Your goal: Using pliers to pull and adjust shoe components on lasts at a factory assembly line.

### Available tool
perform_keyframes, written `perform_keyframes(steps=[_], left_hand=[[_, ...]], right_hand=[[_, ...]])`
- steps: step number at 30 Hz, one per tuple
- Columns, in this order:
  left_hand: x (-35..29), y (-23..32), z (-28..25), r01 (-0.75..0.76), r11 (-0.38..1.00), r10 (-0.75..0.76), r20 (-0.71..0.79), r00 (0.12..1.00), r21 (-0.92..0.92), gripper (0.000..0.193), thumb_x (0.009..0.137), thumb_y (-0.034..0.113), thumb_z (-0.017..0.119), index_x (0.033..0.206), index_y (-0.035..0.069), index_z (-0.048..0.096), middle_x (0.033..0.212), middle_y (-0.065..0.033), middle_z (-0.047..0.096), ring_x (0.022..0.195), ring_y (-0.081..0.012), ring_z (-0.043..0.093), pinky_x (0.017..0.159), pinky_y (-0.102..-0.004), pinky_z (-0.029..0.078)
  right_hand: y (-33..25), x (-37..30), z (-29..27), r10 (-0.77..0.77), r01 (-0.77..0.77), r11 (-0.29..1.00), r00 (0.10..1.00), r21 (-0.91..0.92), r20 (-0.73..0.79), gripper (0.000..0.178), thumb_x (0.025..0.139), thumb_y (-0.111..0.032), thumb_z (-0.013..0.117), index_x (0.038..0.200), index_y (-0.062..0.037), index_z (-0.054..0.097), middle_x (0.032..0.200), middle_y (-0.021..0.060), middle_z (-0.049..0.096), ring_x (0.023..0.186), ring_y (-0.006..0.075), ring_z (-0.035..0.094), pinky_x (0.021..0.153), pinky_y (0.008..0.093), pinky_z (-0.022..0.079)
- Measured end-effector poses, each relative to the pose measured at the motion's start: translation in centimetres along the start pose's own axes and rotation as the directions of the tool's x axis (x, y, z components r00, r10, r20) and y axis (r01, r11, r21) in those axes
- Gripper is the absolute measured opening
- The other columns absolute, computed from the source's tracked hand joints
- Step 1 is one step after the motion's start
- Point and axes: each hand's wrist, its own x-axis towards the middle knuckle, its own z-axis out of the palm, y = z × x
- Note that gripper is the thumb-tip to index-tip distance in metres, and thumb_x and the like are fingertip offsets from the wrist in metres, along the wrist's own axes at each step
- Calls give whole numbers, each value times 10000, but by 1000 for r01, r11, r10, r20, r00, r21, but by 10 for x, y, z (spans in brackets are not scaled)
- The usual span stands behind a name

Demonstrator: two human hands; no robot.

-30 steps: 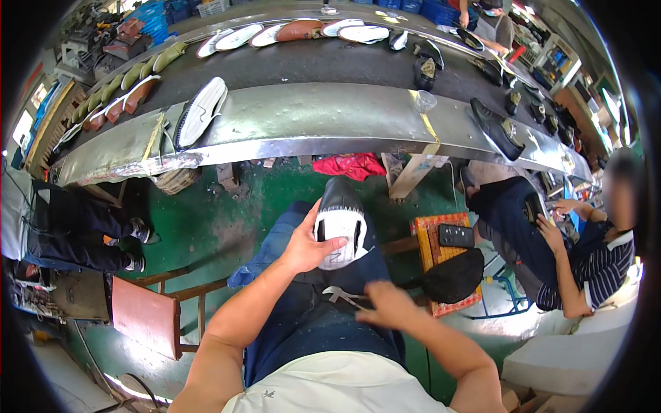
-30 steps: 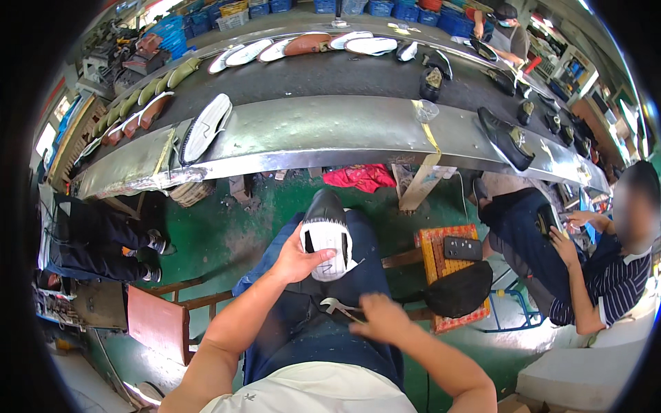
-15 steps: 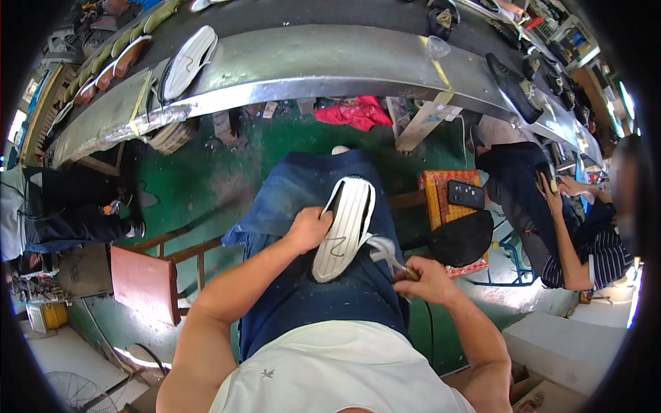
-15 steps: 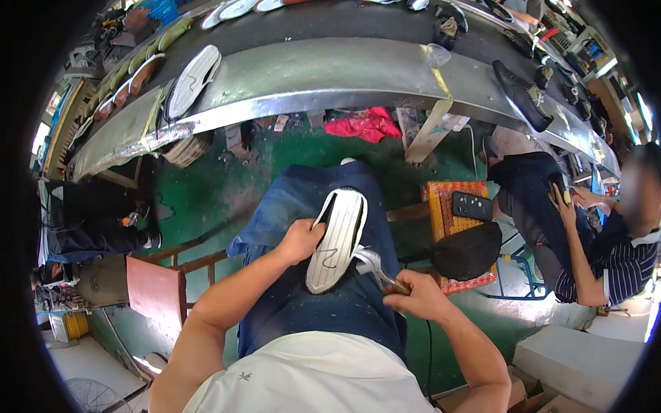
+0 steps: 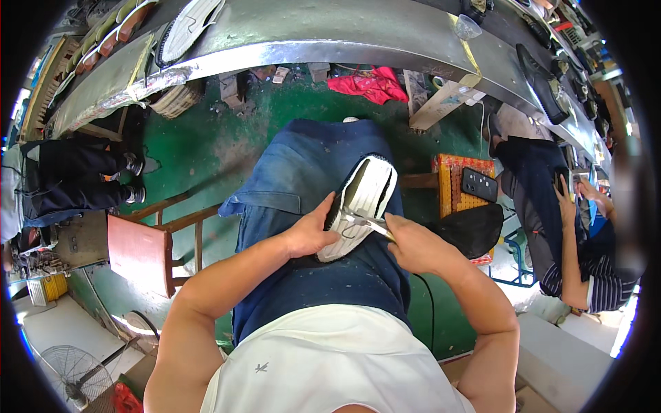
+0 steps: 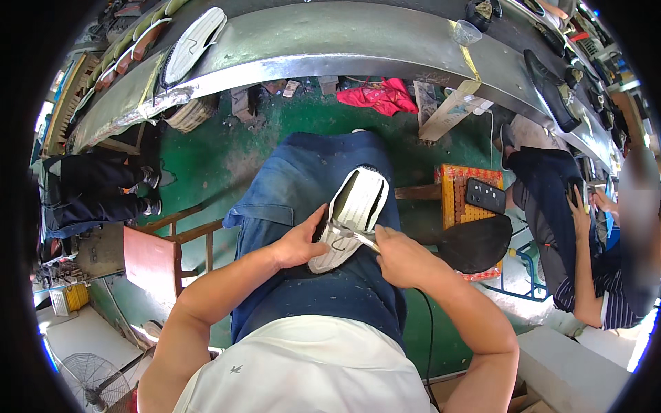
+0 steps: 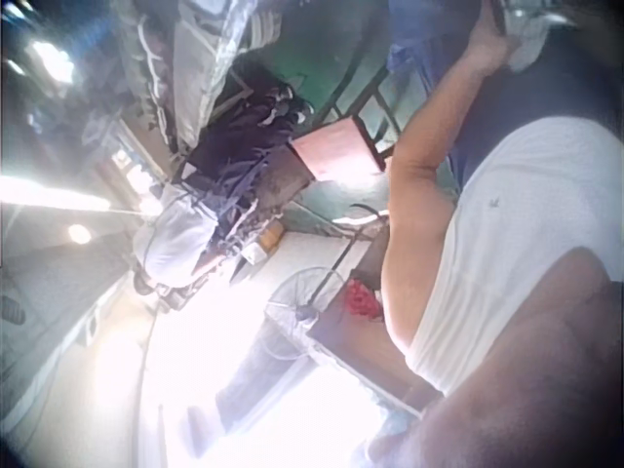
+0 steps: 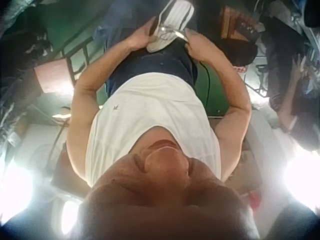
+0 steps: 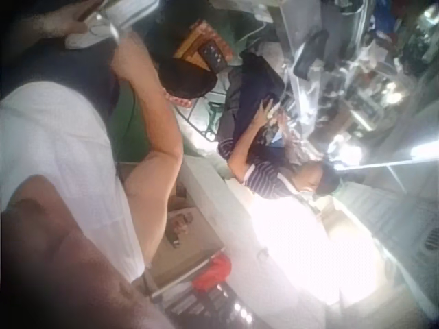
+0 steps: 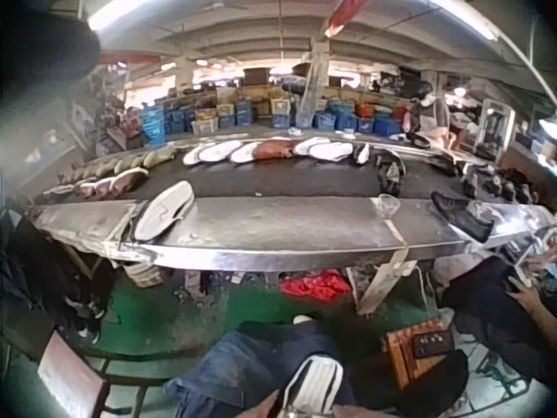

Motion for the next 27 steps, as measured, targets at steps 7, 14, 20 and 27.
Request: perform_keyframes(steps=[7, 14, 20, 27], left_hand=[[8, -12, 14, -31, 803, -27, -89, 996, -596, 702, 1097, 369, 340, 1613, -41, 101, 1661, -165, 262, 1512, -242, 286, 1233, -341, 228], [37, -51, 18, -127, 917, -75, -474, 877, -379, 687, 1104, 510, 310, 1484, -39, 472, 1447, -208, 569, 1360, -260, 508, 1139, -328, 360], [34, -53, 19, -153, 985, 175, -548, 818, 86, 552, 1112, 363, 345, 1370, -68, 573, 1264, -276, 667, 1241, -377, 619, 1078, -378, 444], [27, -46, 8, -275, 694, 612, -344, 713, 665, 501, 1061, 239, 443, 1505, 8, 437, 1534, -281, 420, 1298, -406, 563, 1026, -440, 511]], right_hand=[[-20, 19, -18, 7, 65, 965, 963, -254, 271, 244, 859, -97, 650, 1018, 83, 605, 896, 238, 705, 869, 426, 697, 772, 498, 555], [-10, 25, 61, -107, 89, 948, 993, -304, -44, 231, 887, -162, 671, 965, 37, 584, 902, 223, 672, 859, 389, 694, 760, 464, 559], [-12, 8, 13, 0, 3, 995, 1000, -101, 31, 327, 886, -140, 670, 1091, 78, 540, 1025, 270, 634, 964, 444, 651, 859, 506, 532], [0, 25, 21, 2, -92, 926, 971, -365, -239, 347, 925, -155, 644, 1190, 35, 525, 1067, 225, 636, 983, 390, 655, 782, 443, 565]])
